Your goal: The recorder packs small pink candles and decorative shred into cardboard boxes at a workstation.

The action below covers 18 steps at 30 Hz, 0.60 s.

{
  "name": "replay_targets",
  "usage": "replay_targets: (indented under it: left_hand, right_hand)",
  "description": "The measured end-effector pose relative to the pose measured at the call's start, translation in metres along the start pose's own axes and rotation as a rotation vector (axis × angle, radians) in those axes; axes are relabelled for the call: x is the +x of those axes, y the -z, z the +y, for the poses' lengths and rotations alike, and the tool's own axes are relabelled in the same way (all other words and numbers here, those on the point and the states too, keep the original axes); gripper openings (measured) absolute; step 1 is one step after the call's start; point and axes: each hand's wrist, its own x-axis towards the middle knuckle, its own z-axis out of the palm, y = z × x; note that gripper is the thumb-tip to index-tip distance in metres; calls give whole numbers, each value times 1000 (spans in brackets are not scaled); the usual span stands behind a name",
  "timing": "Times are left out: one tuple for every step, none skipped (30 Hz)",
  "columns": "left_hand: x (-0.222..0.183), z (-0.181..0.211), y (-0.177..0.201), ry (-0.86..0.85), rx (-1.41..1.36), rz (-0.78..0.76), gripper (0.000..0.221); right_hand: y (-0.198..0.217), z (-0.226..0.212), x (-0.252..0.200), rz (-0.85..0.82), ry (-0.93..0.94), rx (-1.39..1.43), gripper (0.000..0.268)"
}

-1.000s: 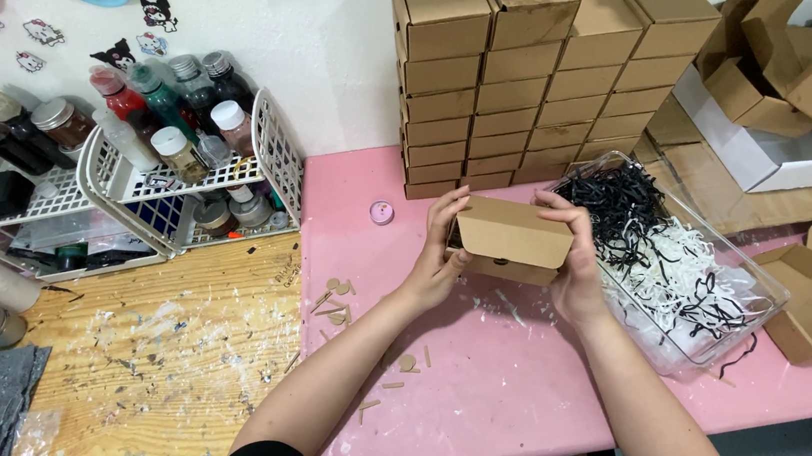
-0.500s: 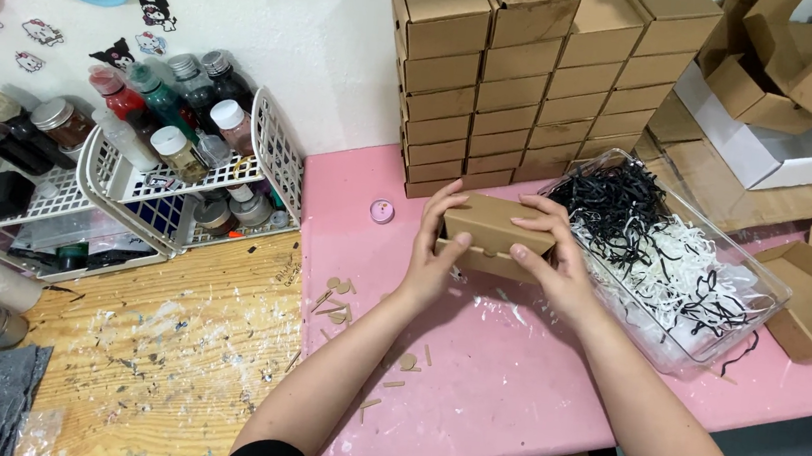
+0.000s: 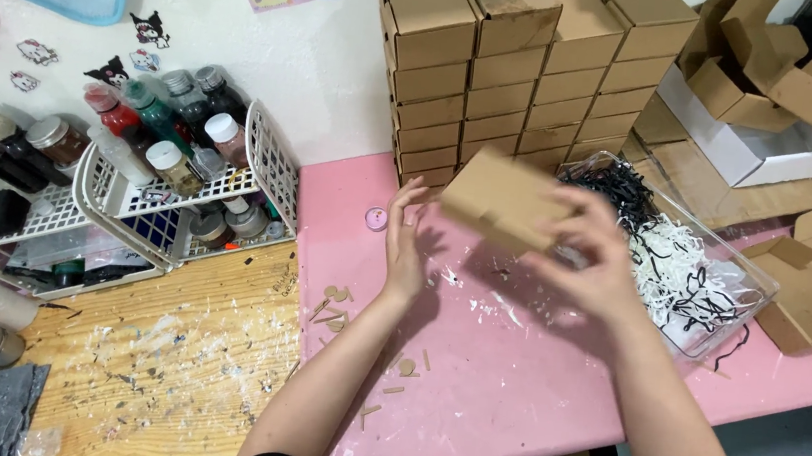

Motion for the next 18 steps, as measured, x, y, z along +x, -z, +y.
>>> replay_targets:
  left_hand:
    - [1,4,0,-1,0,-2,51]
    - [2,7,0,1,111,40,56]
    - [2,10,0,5,221,81,60]
    - [3,2,6,6,220,79,60]
    - [6,-7,12,-69,371,108,62]
    - [8,-16,18,-145,521,137,64]
    - [10,-20,21,-147,518,135,64]
    - [13,-25,25,-191,615,122,64]
    - [15,-29,29,-235,712,111,65]
    - [17,-33,31,-238,708,112,65]
    - [17,-38,34,-197,751,76,66]
    - [18,-42,36,-156,793,41,67]
    - [20,-44,37,-157,793,43,67]
    - [21,-46,39,-155,843,14,67]
    - [22,-48,40,-151,894,-15,68]
    - [21,-48,41,-150,895,-13,68]
    - [21,-48,42,-162,908,-31,68]
    - [21,-48,41,-175,922,-48,68]
  right_hand:
    - [7,-7,10,2,2,-1,39]
    - [15,-13,20,186,24,-67,39]
    - [22,-20,29,370,46,-133,38]
    - [31,-14,43,372,45,-135,38]
    - [40,-9,58,440,96,-269,39]
    - [50,-3,72,505,149,-403,41]
    - [52,3,89,507,151,-406,41]
    - [54,10,106,496,183,-486,41]
    - [55,17,123,483,215,-565,40]
    - [53,22,137,484,219,-568,40]
    - [50,27,150,437,213,-599,39]
    - [47,33,164,391,208,-630,38]
    - [45,45,173,390,210,-630,38]
    - [44,57,183,336,203,-676,36]
    - [42,69,191,282,194,-721,34]
    - [38,67,193,280,194,-719,34]
    - [36,65,196,249,162,-748,35]
    - [34,63,198,218,131,-777,36]
